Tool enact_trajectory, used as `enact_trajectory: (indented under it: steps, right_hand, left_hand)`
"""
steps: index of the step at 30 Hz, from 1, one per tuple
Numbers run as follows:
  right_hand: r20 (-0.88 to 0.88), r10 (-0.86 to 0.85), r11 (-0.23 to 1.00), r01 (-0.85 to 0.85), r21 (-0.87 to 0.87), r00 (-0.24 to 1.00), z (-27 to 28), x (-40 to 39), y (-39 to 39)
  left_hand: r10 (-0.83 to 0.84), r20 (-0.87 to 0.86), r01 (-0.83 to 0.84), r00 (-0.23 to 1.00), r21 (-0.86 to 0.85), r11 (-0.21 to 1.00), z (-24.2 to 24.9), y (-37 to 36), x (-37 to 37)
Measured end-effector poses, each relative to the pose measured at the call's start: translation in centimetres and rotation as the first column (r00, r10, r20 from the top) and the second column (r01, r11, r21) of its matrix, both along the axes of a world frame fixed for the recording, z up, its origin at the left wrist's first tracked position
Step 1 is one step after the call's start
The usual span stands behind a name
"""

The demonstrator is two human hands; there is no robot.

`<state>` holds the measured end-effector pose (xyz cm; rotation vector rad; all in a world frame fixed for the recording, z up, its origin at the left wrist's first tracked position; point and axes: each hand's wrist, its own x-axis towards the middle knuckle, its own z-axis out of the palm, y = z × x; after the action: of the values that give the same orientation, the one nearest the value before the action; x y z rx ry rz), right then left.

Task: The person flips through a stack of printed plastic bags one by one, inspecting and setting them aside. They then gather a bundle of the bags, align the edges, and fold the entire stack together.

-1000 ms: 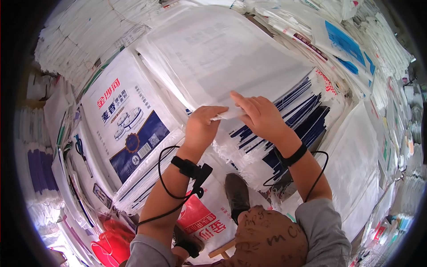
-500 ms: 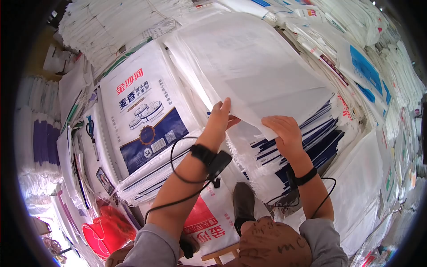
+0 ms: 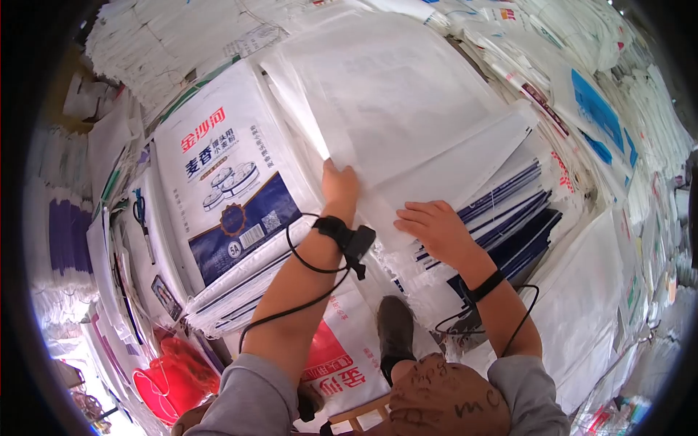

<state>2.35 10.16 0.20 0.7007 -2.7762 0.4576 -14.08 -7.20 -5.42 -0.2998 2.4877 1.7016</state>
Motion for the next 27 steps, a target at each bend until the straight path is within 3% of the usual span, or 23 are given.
enact_trajectory:
  steps: [1, 2, 5, 6, 7, 9, 10, 11, 12, 14, 16, 18, 22, 25, 27]
  right_hand:
    - [0.019, -0.008, 1.000, 0.008, 0.003, 1.000, 0.1, 0.0, -0.1]
    - [0.035, -0.019, 1.000, 0.019, 0.011, 0.999, 0.4, 0.1, -0.2]
    - [0.014, -0.060, 0.998, 0.059, 0.020, 0.998, 0.6, 0.1, -0.8]
    - [0.007, -0.068, 0.998, 0.068, 0.017, 0.998, 0.5, 0.2, -1.0]
    - [-0.010, -0.068, 0.996, 0.068, -0.055, 0.998, 0.1, 0.1, -1.1]
    - [-0.010, -0.111, 0.993, 0.111, -0.036, 0.994, -0.6, 0.1, -1.1]
    - [-0.010, -0.132, 0.991, 0.132, -0.026, 0.991, -0.6, 0.1, -1.1]
    - [0.127, -0.161, 0.981, 0.145, 0.126, 0.979, -0.5, 0.1, -1.0]
    - [0.124, -0.176, 0.978, 0.160, 0.134, 0.976, -0.3, 0.2, -1.0]
    - [0.066, -0.215, 0.976, 0.217, -0.020, 0.974, -0.2, 0.0, -0.8]
    - [0.077, -0.252, 0.967, 0.254, -0.015, 0.965, 0.0, 0.3, 0.4]
    - [-0.019, -0.366, 0.926, 0.366, 0.089, 0.931, 0.6, 0.6, 3.1]
    - [-0.084, -0.496, 0.847, 0.503, 0.172, 0.864, 1.7, -0.1, 8.4]
    - [-0.169, -0.506, 0.833, 0.530, 0.159, 0.846, 1.6, -0.1, 10.2]
    - [-0.113, -0.526, 0.820, 0.538, 0.198, 0.843, 1.7, 0.2, 9.8]
  left_hand:
    - [-0.062, 0.065, 0.054, 0.996, 0.127, 0.991, 0.8, 0.0, -0.3]
    - [-0.082, 0.069, 0.072, 0.994, 0.136, 0.988, 0.6, 0.2, -0.6]
    - [-0.039, -0.080, 0.042, 0.996, 0.033, 0.999, 0.6, 1.8, -0.9]
    - [-0.117, -0.389, 0.021, 0.914, -0.244, 0.970, 2.3, 1.9, 0.1]
    - [-0.262, -0.627, -0.094, 0.733, -0.475, 0.875, 3.6, 1.9, 1.4]
    - [-0.609, -0.597, 0.380, 0.523, -0.476, 0.793, 4.3, 0.9, 3.9]
    - [-0.749, -0.349, 0.651, 0.564, -0.370, 0.663, 5.6, 0.7, 6.0]
    - [-0.790, -0.106, 0.776, 0.604, -0.144, 0.614, 7.5, 0.8, 8.0]
    - [-0.797, -0.114, 0.785, 0.593, -0.140, 0.603, 7.4, 0.8, 9.2]
    - [-0.758, -0.179, 0.745, 0.627, -0.145, 0.651, 6.9, 0.7, 10.7]
    - [-0.762, -0.124, 0.742, 0.636, -0.171, 0.648, 6.4, 0.6, 10.9]
    - [-0.850, -0.125, 0.710, 0.513, -0.495, 0.501, 6.2, 0.7, 11.2]
    - [-0.890, -0.252, 0.628, 0.381, -0.636, 0.449, 5.6, 1.1, 10.8]
    - [-0.890, -0.196, 0.655, 0.411, -0.615, 0.438, 5.9, 1.7, 10.0]
    - [-0.919, -0.068, 0.600, 0.387, -0.739, 0.307, 6.3, 2.1, 9.3]
